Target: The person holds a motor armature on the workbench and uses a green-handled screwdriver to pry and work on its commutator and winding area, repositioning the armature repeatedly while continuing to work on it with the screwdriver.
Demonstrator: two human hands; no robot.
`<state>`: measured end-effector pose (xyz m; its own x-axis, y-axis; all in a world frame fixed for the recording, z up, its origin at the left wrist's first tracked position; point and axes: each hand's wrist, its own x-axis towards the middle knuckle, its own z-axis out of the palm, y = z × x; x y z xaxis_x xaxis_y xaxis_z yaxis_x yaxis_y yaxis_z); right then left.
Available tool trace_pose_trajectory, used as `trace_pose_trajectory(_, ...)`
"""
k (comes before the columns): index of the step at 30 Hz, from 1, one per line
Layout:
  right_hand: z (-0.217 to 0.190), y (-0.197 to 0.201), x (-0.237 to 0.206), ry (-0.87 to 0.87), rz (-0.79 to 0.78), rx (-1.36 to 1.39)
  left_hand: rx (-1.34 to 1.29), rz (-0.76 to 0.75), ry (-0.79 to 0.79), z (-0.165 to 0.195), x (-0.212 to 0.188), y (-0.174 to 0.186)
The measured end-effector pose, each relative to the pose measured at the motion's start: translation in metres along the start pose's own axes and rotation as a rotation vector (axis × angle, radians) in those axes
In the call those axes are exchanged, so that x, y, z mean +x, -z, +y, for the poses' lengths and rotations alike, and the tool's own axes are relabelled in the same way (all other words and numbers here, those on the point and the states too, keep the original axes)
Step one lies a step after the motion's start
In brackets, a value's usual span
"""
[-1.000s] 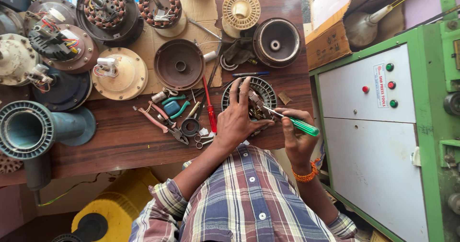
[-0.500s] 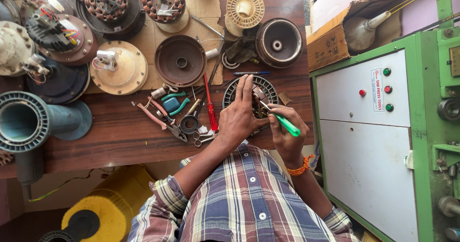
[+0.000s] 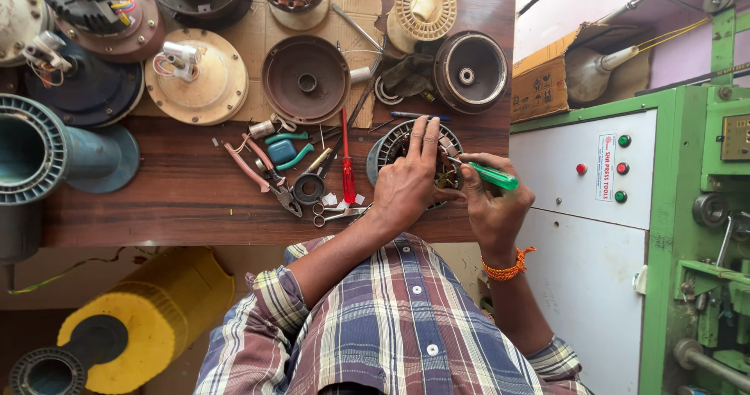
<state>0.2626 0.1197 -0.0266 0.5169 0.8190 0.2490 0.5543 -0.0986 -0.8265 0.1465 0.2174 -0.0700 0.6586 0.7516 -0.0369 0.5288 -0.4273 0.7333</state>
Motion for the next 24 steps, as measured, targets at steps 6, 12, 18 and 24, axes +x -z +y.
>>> trace_pose_trajectory(6, -0.009, -0.012, -0.014, 0.227, 0.028, -0.215, 0.016, 0.032, -0.018, -0.004, -0.002, -0.006)
trace_pose_trajectory(12, -0.005, -0.011, -0.008, -0.042, 0.081, 0.076, -0.018, 0.022, -0.021, -0.004, -0.001, -0.007)
trace_pose_trajectory(18, -0.011, -0.013, 0.0, 0.008, 0.058, -0.049, 0.034, 0.032, -0.029, -0.004, 0.0, -0.011)
trace_pose_trajectory(24, -0.012, -0.005, -0.001, 0.106, -0.017, -0.093, -0.019, 0.016, -0.018, -0.006, 0.0, -0.01)
